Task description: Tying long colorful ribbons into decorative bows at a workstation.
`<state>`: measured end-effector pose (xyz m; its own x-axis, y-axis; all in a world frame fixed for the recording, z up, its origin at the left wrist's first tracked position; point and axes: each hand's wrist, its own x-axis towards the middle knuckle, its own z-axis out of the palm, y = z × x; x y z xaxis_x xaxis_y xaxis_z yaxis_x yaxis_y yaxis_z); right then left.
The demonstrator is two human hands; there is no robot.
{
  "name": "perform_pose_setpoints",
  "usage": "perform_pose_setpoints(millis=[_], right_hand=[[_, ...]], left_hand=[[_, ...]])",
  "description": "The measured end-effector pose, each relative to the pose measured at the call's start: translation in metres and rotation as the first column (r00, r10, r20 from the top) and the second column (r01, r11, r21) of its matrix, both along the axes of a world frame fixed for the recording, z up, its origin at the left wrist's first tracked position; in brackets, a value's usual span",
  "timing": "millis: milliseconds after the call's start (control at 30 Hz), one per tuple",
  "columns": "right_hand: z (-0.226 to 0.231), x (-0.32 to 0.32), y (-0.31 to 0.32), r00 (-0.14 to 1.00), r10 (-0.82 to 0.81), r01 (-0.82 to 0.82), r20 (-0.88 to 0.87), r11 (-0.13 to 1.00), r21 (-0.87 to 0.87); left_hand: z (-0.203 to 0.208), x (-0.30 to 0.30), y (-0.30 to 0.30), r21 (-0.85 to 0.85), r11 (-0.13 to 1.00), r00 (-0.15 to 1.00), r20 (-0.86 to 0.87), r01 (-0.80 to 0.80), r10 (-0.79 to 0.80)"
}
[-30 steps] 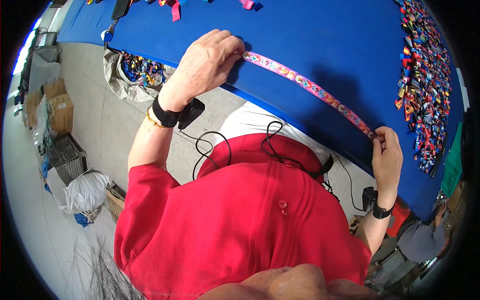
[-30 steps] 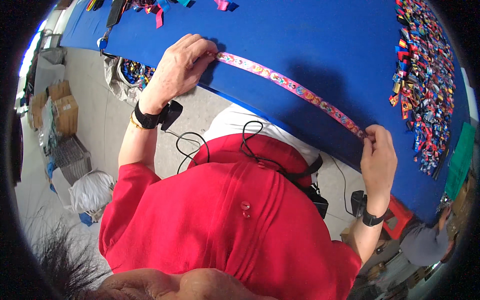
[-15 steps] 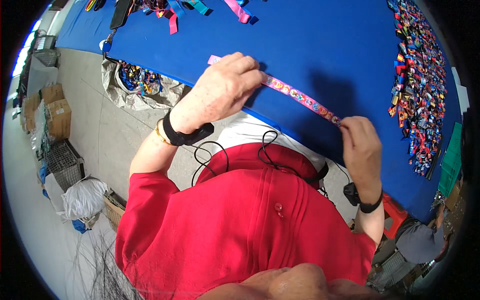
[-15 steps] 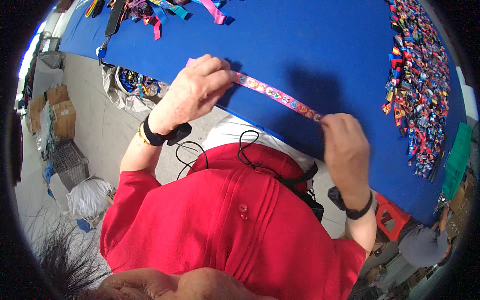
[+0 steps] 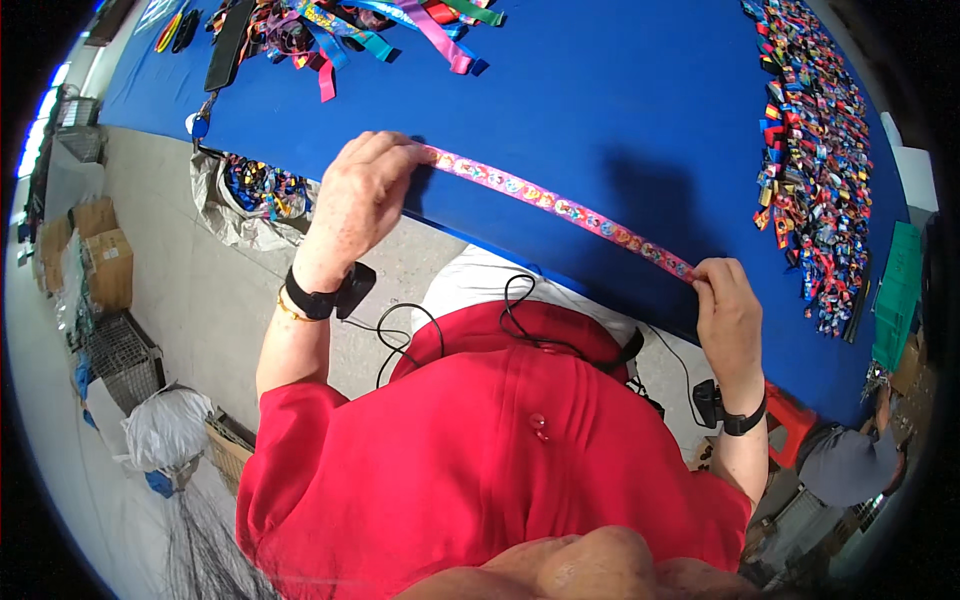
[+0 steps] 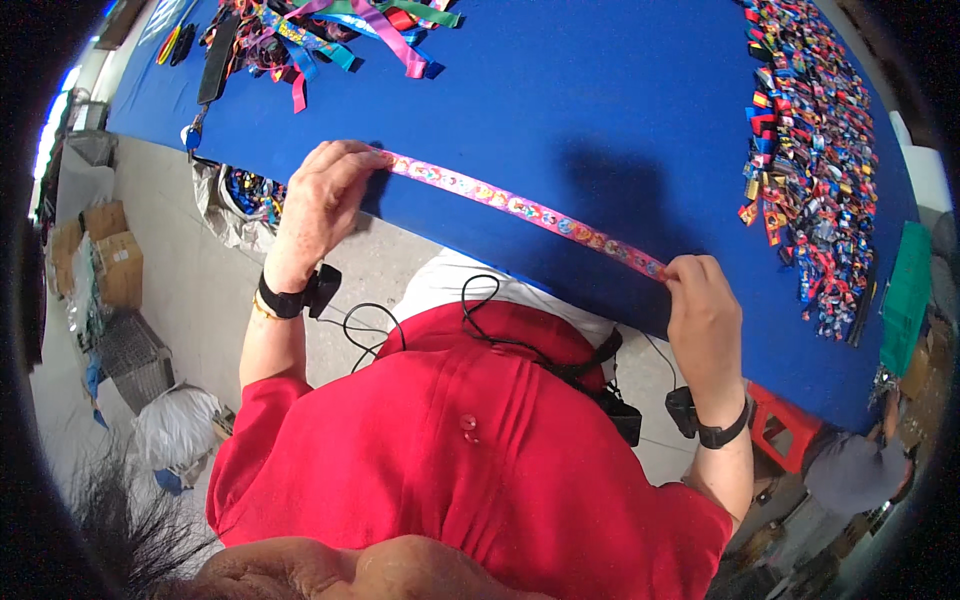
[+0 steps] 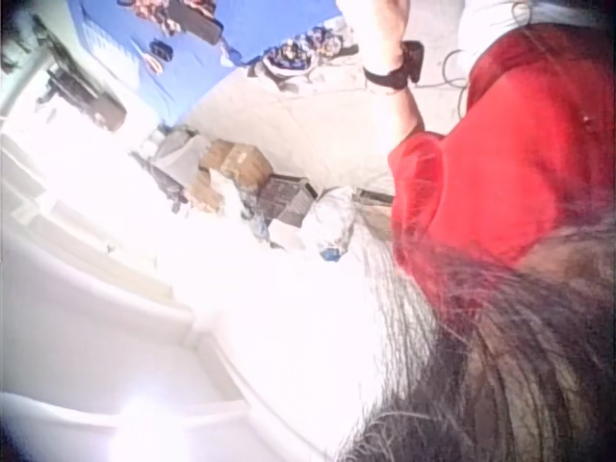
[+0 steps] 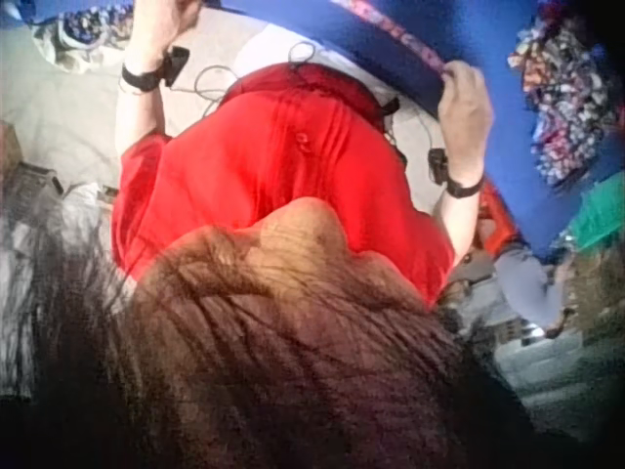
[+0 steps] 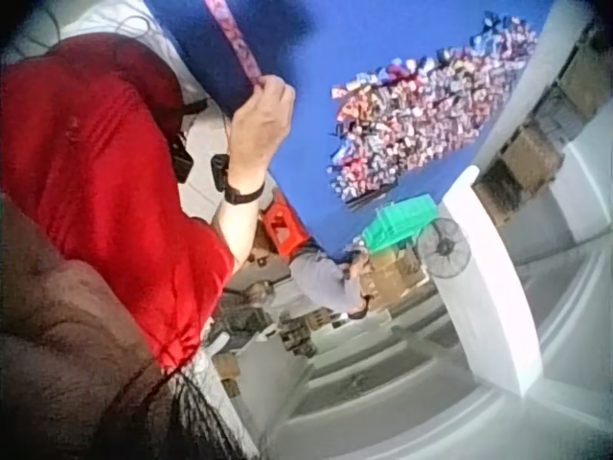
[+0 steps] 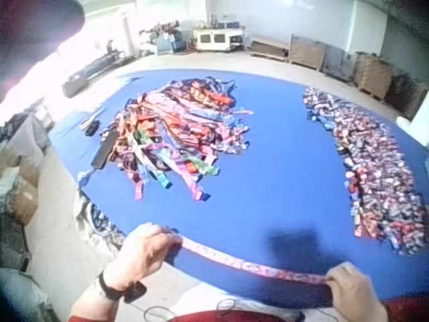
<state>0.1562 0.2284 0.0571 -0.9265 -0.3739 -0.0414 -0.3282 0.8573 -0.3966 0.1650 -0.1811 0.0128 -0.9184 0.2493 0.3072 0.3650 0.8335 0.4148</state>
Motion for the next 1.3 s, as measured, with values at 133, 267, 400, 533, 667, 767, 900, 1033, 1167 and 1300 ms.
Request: perform_pose_setpoints(millis=[133, 267, 400, 533, 667, 767, 900, 1033, 1167, 1300], right_hand=[[0.008, 0.0, 0.017, 0.998, -0.038, 0.037, 0.044, 0.999, 0.032], [0.009, -0.006, -0.008, 0.996, 0.066, -0.07, -0.067, 0.996, -0.057], [-0.005, -0.019, -0.058, 0.958, 0.26, -0.279, -0.123, 0.944, -0.175], [-0.023, -0.037, -0.095, 0.918, 0.362, -0.39, -0.159, 0.896, -0.211], [-0.036, -0.048, -0.113, 0.902, 0.382, -0.422, -0.202, 0.878, -0.225], [-0.038, -0.054, -0.117, 0.897, 0.39, -0.431, -0.207, 0.874, -0.223], [-0.036, -0.064, -0.113, 0.878, 0.437, -0.475, -0.195, 0.845, -0.244], [-0.018, -0.082, -0.105, 0.925, 0.341, -0.38, -0.168, 0.847, -0.371], [0.006, -0.099, -0.092, 0.967, 0.251, -0.166, 0.05, 0.764, -0.624], [0.004, -0.124, -0.072, 0.947, 0.205, 0.084, 0.249, 0.588, -0.804]], left_hand=[[0.005, 0.004, -0.005, -0.035, 0.994, 0.994, -0.025, -0.103, 0.103], [0.008, 0.001, 0.006, -0.047, 0.992, 0.991, -0.078, -0.114, 0.11], [0.014, -0.005, 0.036, 0.05, 0.995, 0.995, -0.038, 0.092, -0.09], [0.009, -0.01, 0.062, 0.021, 0.98, 0.98, 0.028, 0.198, -0.199], [0.007, -0.014, 0.069, -0.004, 0.976, 0.974, 0.071, 0.216, -0.215], [0.006, -0.018, 0.067, 0.005, 0.974, 0.972, 0.069, 0.225, -0.224], [0.01, -0.028, 0.072, 0.026, 0.967, 0.964, 0.08, 0.254, -0.255], [0.022, -0.048, 0.083, 0.08, 0.954, 0.954, 0.063, 0.288, -0.293], [0.035, -0.082, 0.102, 0.307, 0.931, 0.952, 0.165, 0.197, -0.256], [0.039, -0.125, 0.127, 0.723, 0.691, 0.855, 0.364, -0.01, -0.369]])
